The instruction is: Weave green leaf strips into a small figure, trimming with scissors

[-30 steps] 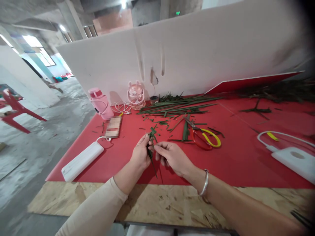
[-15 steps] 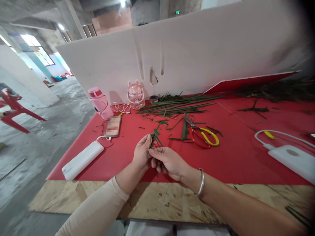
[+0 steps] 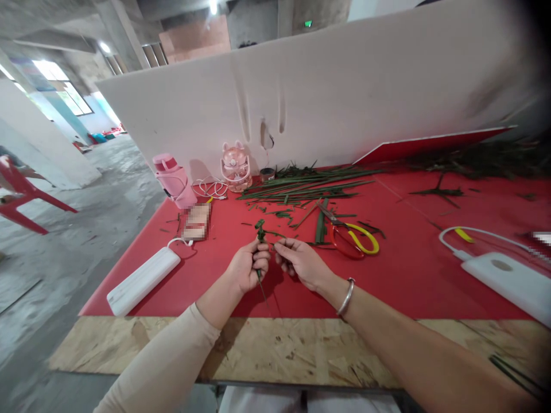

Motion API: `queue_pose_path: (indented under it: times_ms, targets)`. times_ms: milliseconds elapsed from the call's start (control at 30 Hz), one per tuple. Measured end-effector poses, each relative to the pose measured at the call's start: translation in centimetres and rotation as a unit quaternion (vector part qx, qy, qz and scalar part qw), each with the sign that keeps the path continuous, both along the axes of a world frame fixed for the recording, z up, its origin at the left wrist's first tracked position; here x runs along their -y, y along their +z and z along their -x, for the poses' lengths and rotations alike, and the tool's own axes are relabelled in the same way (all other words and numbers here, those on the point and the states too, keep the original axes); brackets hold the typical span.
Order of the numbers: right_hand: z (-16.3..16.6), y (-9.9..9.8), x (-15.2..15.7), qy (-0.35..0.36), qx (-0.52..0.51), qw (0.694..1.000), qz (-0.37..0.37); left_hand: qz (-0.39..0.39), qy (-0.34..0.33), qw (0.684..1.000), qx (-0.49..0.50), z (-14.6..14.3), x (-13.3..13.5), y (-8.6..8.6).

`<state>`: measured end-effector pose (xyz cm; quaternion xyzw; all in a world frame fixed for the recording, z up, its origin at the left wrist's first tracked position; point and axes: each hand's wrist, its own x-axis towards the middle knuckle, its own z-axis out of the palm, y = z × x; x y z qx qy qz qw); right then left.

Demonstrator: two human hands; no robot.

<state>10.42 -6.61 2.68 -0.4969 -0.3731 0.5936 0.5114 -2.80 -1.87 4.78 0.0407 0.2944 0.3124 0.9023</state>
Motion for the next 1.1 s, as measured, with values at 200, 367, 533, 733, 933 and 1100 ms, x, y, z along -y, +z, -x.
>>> queue_pose_path:
  times_ms: [200, 367, 533, 733, 933, 1100]
  targets:
    - [-1.1, 0.4, -0.4, -0.020, -0.104, 0.994, -0.009, -0.040, -0.033, 0.999, 0.000, 0.3, 0.2, 0.2]
    - [-2.3, 0.9, -0.6, -0.020, -0.128, 0.991, -0.029, -0.066, -0.128, 0.988, -0.055, 0.3, 0.3, 0.0]
    - [-2.4, 0.8, -0.7, 0.029, -0.113, 0.993, -0.017, -0.217, -0.204, 0.948, -0.112, 0.4, 1.0, -0.3]
    - [-3.8, 0.1, -1.1, 0.111, -0.005, 0.994, -0.022, -0.415, -0.209, 0.836, -0.290, -0.1, 1.7, -0.8]
    - [-5.1, -0.2, -1.5, 0.146, 0.082, 0.984, -0.067, -0.505, -0.172, 0.778, -0.332, -0.4, 2.1, -0.9]
    - [-4.6, 0.4, -1.6, 0.105, 0.130, 0.981, -0.102, -0.525, -0.161, 0.766, -0.334, -0.5, 2.1, -0.9]
